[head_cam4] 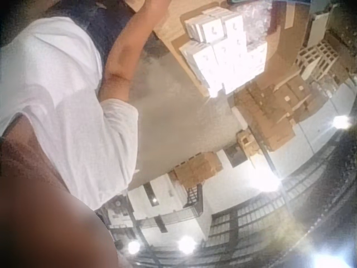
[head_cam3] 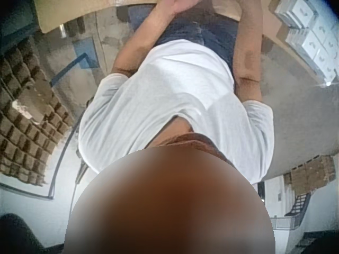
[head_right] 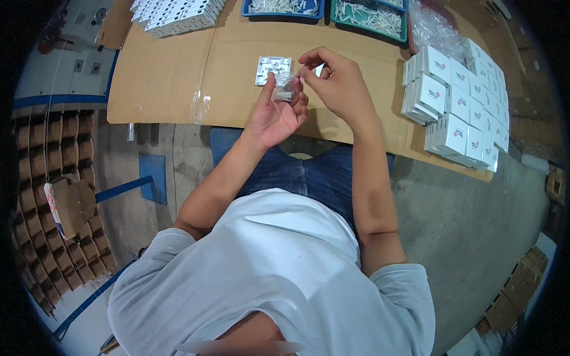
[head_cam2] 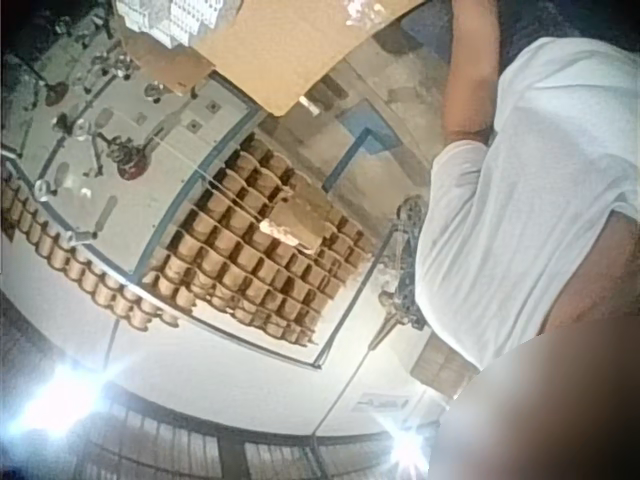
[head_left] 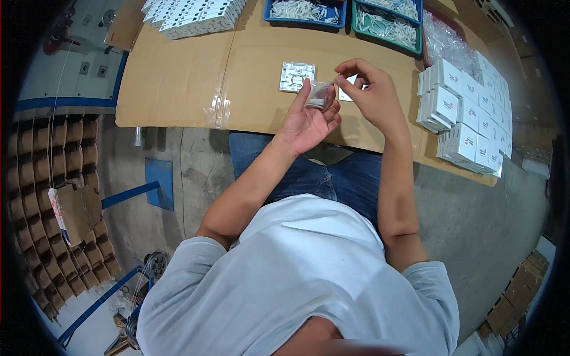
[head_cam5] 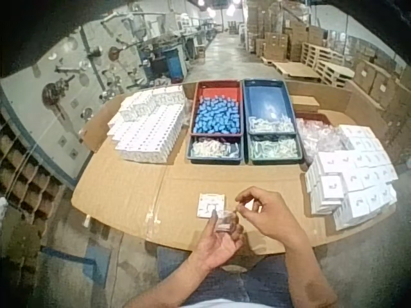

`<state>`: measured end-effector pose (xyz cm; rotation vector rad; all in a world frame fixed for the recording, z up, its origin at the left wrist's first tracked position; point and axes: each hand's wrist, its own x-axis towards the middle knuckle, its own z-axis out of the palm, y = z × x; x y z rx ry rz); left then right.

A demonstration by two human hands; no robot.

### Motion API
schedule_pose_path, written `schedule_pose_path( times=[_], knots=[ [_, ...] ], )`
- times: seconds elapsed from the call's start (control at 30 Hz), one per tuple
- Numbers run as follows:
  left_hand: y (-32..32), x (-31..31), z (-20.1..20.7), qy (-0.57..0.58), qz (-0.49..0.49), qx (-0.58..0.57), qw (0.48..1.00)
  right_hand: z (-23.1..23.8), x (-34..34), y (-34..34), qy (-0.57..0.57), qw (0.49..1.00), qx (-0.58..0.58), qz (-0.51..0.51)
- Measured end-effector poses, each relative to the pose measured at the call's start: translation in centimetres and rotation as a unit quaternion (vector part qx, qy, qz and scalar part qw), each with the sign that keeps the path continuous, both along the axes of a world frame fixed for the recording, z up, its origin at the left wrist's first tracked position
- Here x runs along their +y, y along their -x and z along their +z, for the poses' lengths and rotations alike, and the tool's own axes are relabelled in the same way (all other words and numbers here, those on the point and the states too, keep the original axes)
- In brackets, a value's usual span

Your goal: Assembling components into a white plastic housing for a network device and inspecting the final unit.

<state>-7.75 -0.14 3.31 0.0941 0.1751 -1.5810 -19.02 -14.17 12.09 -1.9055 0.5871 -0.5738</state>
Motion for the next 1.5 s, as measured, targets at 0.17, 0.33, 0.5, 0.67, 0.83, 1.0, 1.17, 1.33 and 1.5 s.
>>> schedule_pose_path(
  times=[0.17,0.33,0.5,0.67,0.83,1.0,1.17,1.33,1.5],
  knots=[
    [0.2,0.0,-0.1,-0.026,0.007,-0.027,0.999,-0.4,0.3,-0.6,-0.011,0.999,0.023,0.034],
    [0.4,-0.2,-0.3,-0.044,0.015,-0.037,0.998,-2.0,0.1,-1.1,0.037,0.998,0.011,0.056],
    [0.2,-0.2,-0.4,-0.064,0.028,-0.055,0.996,-1.2,0.4,-0.8,0.023,0.993,0.004,0.117],
    [0.2,0.2,2.9,-0.097,-0.008,-0.263,0.96,-1.0,-2.0,0.2,0.045,0.986,0.052,0.152],
    [-0.3,0.4,4.0,-0.146,0.099,-0.561,0.809,2.4,-3.1,0.6,0.079,0.981,0.061,0.165],
    [-0.3,0.0,4.0,-0.133,0.178,-0.585,0.78,4.1,-3.4,0.7,0.047,0.976,0.117,0.177],
    [0.2,0.1,5.0,-0.125,0.207,-0.598,0.764,4.0,-2.8,0.9,0.007,0.989,0.062,0.132],
    [0.3,-0.3,6.6,-0.123,0.256,-0.632,0.721,1.8,-0.8,1.0,-0.066,0.994,-0.057,0.059],
    [-0.2,0.1,6.5,-0.111,0.262,-0.618,0.733,1.3,-0.1,1.2,-0.111,0.989,-0.077,0.051]
  ],
)
